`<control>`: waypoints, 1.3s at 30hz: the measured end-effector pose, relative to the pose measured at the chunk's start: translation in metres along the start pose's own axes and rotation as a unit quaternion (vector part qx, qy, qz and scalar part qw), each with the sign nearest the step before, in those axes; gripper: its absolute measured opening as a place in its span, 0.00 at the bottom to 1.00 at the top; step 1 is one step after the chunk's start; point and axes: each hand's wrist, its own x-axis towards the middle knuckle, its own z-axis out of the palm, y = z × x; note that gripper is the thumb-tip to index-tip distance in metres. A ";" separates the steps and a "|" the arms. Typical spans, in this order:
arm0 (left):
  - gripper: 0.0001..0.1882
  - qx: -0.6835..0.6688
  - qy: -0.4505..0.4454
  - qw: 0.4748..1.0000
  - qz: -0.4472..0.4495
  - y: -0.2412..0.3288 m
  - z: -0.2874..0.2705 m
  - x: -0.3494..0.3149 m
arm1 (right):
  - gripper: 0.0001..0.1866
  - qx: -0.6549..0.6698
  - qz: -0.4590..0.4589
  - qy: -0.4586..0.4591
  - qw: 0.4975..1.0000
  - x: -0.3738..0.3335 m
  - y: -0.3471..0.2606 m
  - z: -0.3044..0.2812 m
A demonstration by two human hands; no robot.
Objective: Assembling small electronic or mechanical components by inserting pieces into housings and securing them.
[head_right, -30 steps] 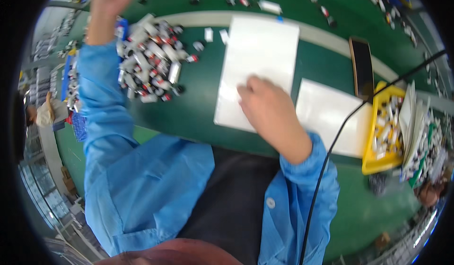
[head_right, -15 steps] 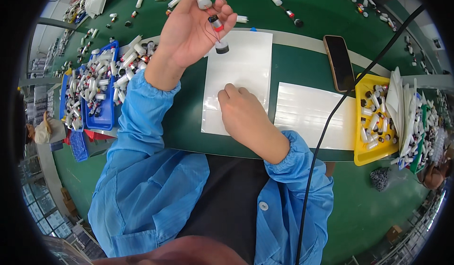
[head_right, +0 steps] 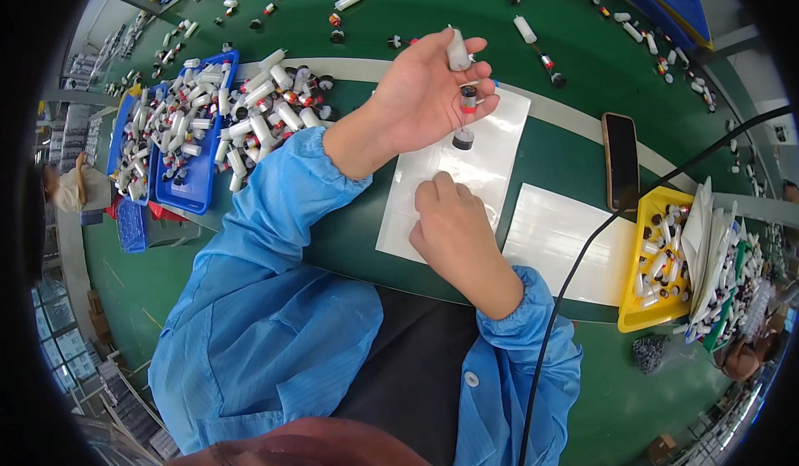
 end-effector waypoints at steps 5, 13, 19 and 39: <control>0.18 -0.001 -0.002 1.000 0.011 0.004 -0.001 -0.001 | 0.10 0.015 -0.026 0.049 0.998 -0.008 -0.003 0.007; 0.17 -0.027 -0.006 1.000 0.007 0.001 -0.002 0.000 | 0.17 0.062 -0.012 0.004 0.998 -0.008 0.001 -0.008; 0.14 -0.044 -0.067 0.997 0.001 -0.003 -0.011 0.008 | 0.25 0.156 0.034 0.379 0.912 0.016 0.035 -0.023; 0.29 0.377 -0.149 0.906 0.121 -0.010 -0.009 0.003 | 0.24 0.387 -0.030 0.444 0.808 0.023 0.074 -0.009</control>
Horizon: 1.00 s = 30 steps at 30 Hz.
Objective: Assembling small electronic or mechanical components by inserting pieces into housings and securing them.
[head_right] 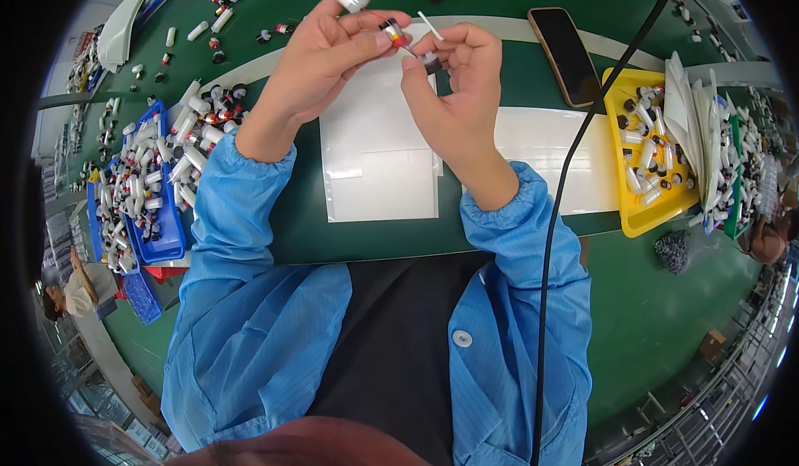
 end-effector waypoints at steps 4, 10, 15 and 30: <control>0.22 -0.056 0.033 0.998 -0.005 0.010 0.015 0.002 | 0.22 -0.055 -0.023 -0.009 0.998 -0.003 0.004 0.001; 0.25 -0.052 -0.021 0.998 0.038 -0.004 0.001 0.005 | 0.22 -0.051 -0.029 0.001 0.998 0.000 0.004 0.003; 0.23 0.010 -0.054 0.997 0.063 -0.013 -0.001 0.004 | 0.20 -0.113 -0.050 0.009 0.992 0.002 0.012 -0.003; 0.24 -0.004 -0.061 0.998 -0.004 -0.006 0.002 0.001 | 0.22 -0.108 -0.021 0.024 0.994 0.006 0.007 -0.001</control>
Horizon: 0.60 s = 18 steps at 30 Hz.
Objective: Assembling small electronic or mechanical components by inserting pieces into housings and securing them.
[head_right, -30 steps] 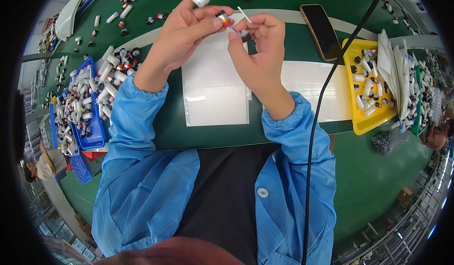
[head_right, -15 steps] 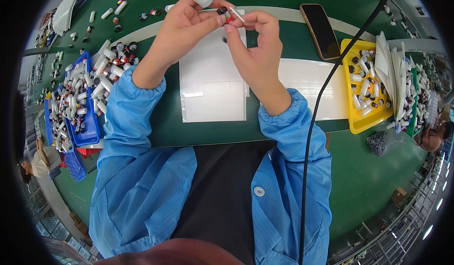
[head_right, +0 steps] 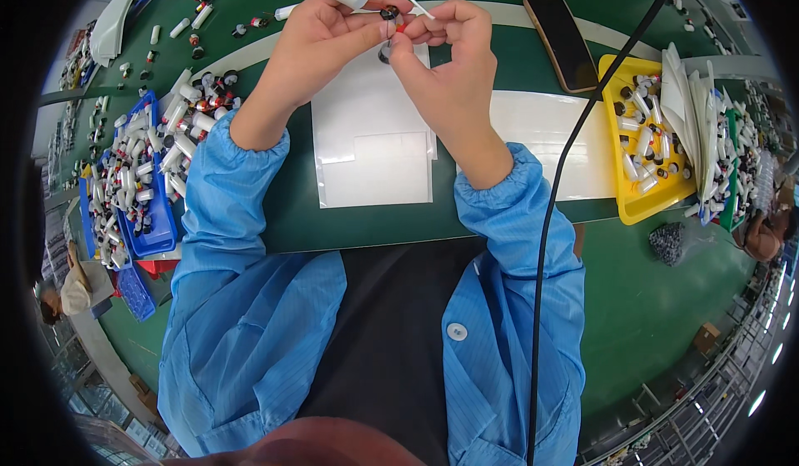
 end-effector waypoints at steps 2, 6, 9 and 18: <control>0.24 0.117 0.026 0.992 0.030 0.004 -0.001 -0.001 | 0.22 -0.022 -0.010 -0.011 1.000 0.002 0.001 -0.003; 0.20 0.237 0.049 0.968 0.063 0.010 0.003 -0.001 | 0.22 -0.023 -0.002 -0.019 1.000 0.003 -0.001 -0.003; 0.20 0.232 0.067 0.969 0.056 0.009 0.003 -0.002 | 0.23 -0.038 0.005 -0.015 0.999 0.002 -0.003 -0.002; 0.16 0.251 0.064 0.965 0.033 0.008 0.005 -0.002 | 0.22 -0.033 0.019 -0.024 0.999 0.000 -0.003 -0.004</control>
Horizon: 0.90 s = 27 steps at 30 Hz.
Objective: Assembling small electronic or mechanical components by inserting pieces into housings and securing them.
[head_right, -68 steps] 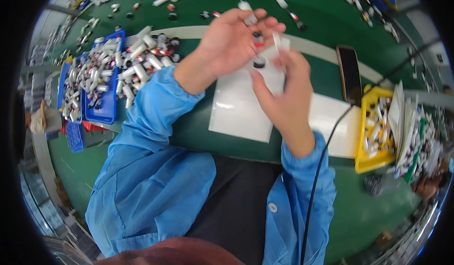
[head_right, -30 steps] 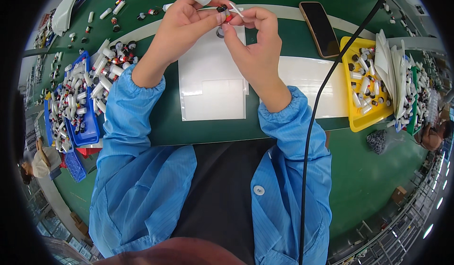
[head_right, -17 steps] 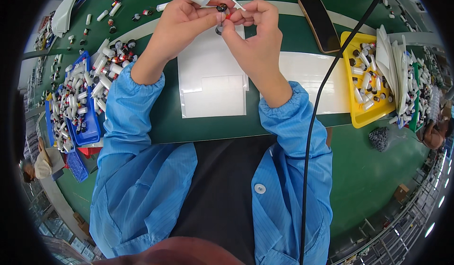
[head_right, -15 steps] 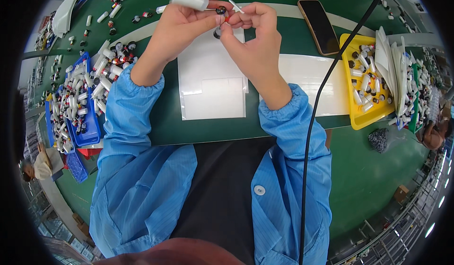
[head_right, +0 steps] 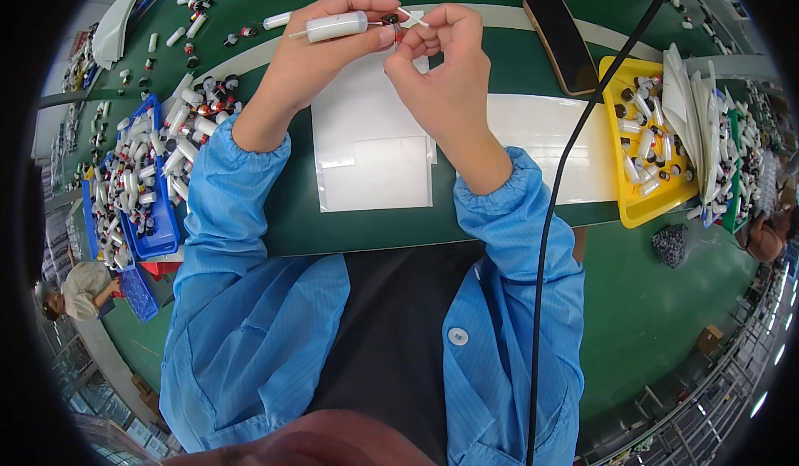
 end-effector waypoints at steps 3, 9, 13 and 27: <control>0.15 -0.040 -0.020 0.999 -0.017 -0.001 -0.002 0.001 | 0.18 0.079 -0.012 -0.014 0.997 0.005 0.003 -0.007; 0.15 -0.010 -0.042 0.997 -0.060 0.001 -0.006 0.000 | 0.07 0.226 0.130 -0.075 0.962 0.021 -0.006 -0.032; 0.15 -0.037 -0.043 0.998 -0.025 -0.002 -0.004 0.000 | 0.06 0.275 0.200 -0.132 0.931 0.020 -0.004 -0.035; 0.15 -0.006 -0.051 0.998 -0.030 -0.001 -0.003 -0.001 | 0.08 0.197 0.208 -0.101 0.953 0.015 -0.003 -0.026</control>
